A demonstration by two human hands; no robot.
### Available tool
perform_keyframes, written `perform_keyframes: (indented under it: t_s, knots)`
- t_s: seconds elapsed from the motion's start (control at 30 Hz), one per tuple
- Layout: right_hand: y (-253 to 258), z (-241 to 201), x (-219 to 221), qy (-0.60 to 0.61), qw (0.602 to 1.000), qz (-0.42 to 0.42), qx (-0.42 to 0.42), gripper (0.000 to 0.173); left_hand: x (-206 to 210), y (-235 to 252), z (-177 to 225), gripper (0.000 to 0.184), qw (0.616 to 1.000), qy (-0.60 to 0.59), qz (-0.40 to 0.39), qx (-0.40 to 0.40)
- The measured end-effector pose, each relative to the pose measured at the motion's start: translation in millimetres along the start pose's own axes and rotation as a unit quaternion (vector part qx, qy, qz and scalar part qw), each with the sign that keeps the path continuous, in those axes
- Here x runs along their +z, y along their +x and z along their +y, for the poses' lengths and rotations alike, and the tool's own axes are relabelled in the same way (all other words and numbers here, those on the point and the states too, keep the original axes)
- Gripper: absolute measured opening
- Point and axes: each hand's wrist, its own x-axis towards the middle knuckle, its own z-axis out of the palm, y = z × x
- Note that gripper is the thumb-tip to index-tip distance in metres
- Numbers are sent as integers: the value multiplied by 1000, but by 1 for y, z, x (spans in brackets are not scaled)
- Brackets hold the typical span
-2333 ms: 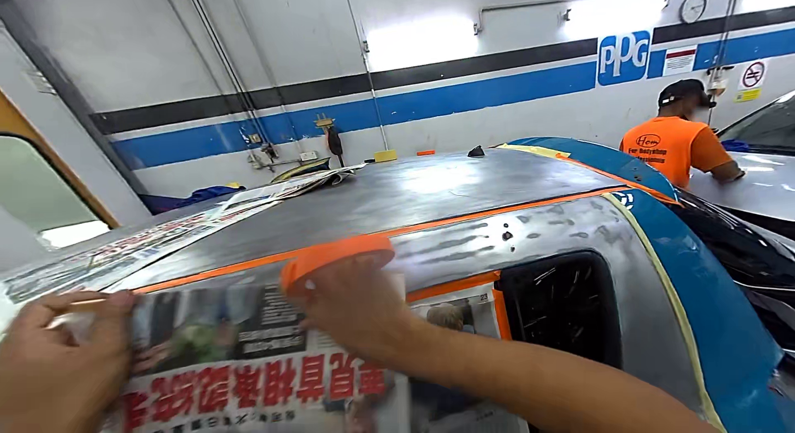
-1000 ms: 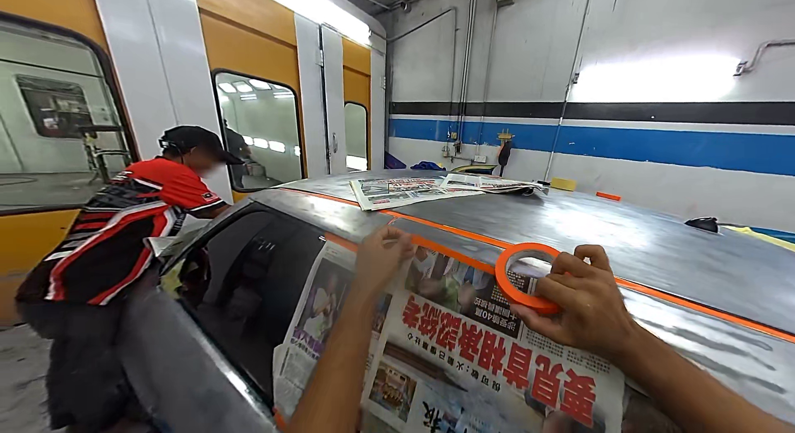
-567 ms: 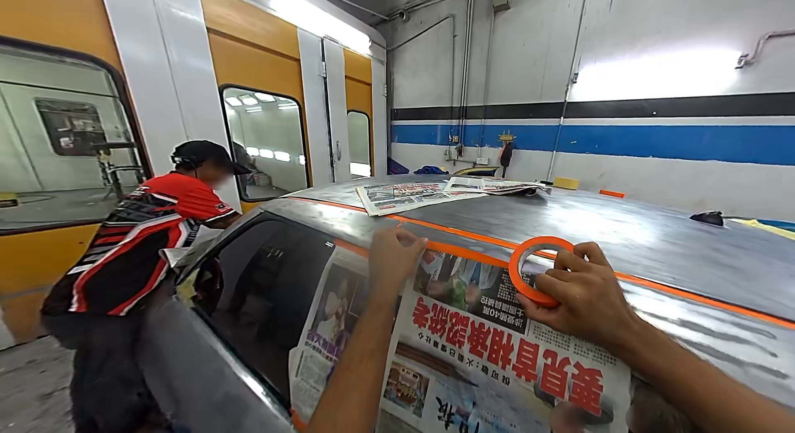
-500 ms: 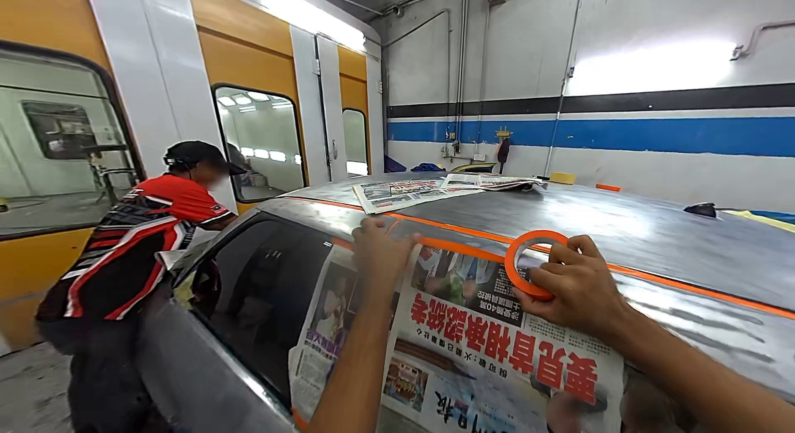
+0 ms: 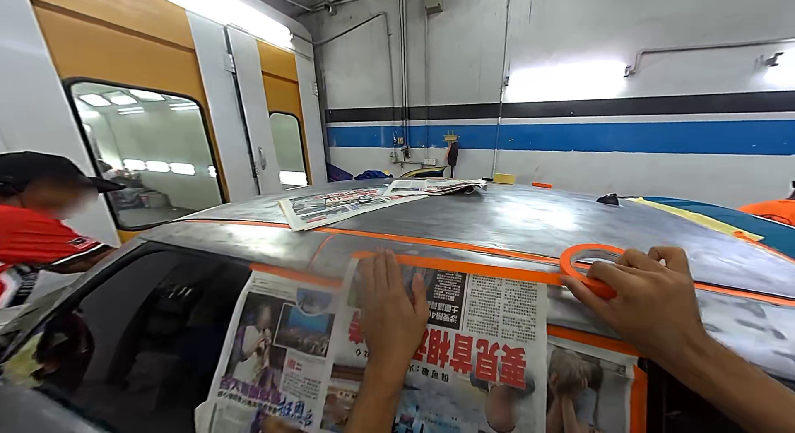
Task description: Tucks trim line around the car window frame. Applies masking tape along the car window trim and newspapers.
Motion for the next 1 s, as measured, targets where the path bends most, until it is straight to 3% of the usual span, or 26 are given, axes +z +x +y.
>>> perform_keyframes:
  t_s: [0.1,0.3,0.37,0.5,0.57,0.67,0.77,0.87,0.93,1.0]
  knots:
    - [-5,-6,1,-35,998,-29,39,51,-3,-8,29,73,1000,-9,-16,-12]
    - [-3,-21,11,-108,988,-111,28,45,5,-66,146,68,984,-77,-73,141]
    - [0,-25,10,-103,983,-153,7,40,4,-70,166,60,977,-114,-89,157]
    - [-3,-22,-6,-51,985,-152,-61,10,-19,-35,151,37,963,-208,-59,160]
    - [-2,-30,-28,-15,991,-118,-68,11,-36,-17,134,42,945,-252,-69,195]
    - [-2,-45,-58,33,993,-86,-67,16,-56,-5,116,24,886,-363,-102,270]
    - [-12,-43,-76,85,989,-49,-107,17,-78,-12,108,24,858,-395,-118,306]
    - [-47,-37,-92,122,979,55,-151,10,-72,-21,85,22,897,-376,-64,223]
    - [-61,-21,-113,125,984,71,-107,16,-67,-20,49,24,917,-372,-47,133]
    - [-51,1,-118,76,995,54,-42,16,-81,-27,32,24,912,-375,-102,134]
